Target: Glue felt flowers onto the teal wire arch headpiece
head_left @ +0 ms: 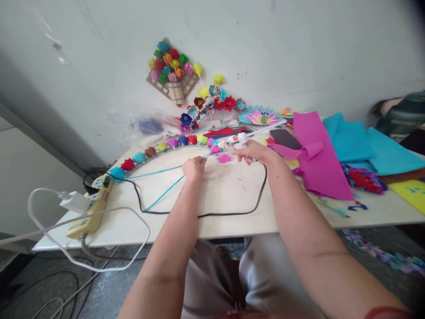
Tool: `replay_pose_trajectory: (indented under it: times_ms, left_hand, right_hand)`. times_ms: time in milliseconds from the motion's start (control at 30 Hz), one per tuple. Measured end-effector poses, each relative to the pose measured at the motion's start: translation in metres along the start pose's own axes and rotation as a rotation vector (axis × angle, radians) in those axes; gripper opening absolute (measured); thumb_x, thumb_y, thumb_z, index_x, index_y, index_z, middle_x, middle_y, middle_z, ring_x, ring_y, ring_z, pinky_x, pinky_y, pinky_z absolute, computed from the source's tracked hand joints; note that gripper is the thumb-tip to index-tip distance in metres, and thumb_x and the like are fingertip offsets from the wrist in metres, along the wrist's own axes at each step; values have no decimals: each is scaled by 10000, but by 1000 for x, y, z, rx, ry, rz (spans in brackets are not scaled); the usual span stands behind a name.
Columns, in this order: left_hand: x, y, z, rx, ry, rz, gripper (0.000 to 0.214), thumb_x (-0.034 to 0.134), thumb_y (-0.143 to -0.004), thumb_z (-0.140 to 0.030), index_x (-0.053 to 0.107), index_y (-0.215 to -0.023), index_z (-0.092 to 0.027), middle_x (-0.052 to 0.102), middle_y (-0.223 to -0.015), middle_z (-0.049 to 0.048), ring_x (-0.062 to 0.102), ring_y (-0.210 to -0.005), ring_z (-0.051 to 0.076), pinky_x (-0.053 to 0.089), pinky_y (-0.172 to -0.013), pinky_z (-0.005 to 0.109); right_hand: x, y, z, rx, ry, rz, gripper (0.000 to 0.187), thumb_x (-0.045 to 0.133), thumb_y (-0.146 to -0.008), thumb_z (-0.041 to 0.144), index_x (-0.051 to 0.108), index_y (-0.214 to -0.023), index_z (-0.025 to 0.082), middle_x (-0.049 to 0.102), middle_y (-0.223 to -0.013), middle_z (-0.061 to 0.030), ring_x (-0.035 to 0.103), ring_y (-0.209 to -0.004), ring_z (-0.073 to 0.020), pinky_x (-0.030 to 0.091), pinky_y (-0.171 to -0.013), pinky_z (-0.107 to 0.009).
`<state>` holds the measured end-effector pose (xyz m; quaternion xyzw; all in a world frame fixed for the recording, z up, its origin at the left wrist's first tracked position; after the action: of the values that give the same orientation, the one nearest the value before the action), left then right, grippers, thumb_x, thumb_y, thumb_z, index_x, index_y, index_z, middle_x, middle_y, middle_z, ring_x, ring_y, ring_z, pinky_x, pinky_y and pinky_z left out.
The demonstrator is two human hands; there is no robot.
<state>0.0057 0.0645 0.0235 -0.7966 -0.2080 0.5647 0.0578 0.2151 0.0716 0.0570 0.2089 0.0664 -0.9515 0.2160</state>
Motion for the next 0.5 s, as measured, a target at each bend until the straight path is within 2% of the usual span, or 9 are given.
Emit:
replay_pose_trajectory:
  times_ms: [267, 500]
  left_hand:
    - [0, 0, 0, -2, 12, -4, 288, 436, -744, -472, 643, -887, -334, 667, -763, -8, 570, -750, 143, 353, -616, 232]
    - [-1, 2, -1, -9, -2, 1, 294, 433, -746, -473, 638, -903, -334, 668, -787, 1, 566, -781, 154, 361, -646, 243]
  right_hand:
    - [5, -2, -2, 40, 74, 11, 386, 609, -650, 488, 523, -785, 137, 533, -454, 20, 367, -290, -34, 312, -310, -165]
    - [6, -3, -1, 48, 121, 6, 380, 587, -667, 499, 518, -773, 140, 506, -444, 34, 355, -282, -25, 333, -317, -159]
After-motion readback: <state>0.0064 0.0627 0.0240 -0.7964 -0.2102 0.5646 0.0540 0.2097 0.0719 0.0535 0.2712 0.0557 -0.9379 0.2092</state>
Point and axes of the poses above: each hand's wrist, its own y-axis away from the middle knuckle, its own x-axis out of the palm, z = x × y, the point moved 7 cm from there along -y, towards the middle knuckle
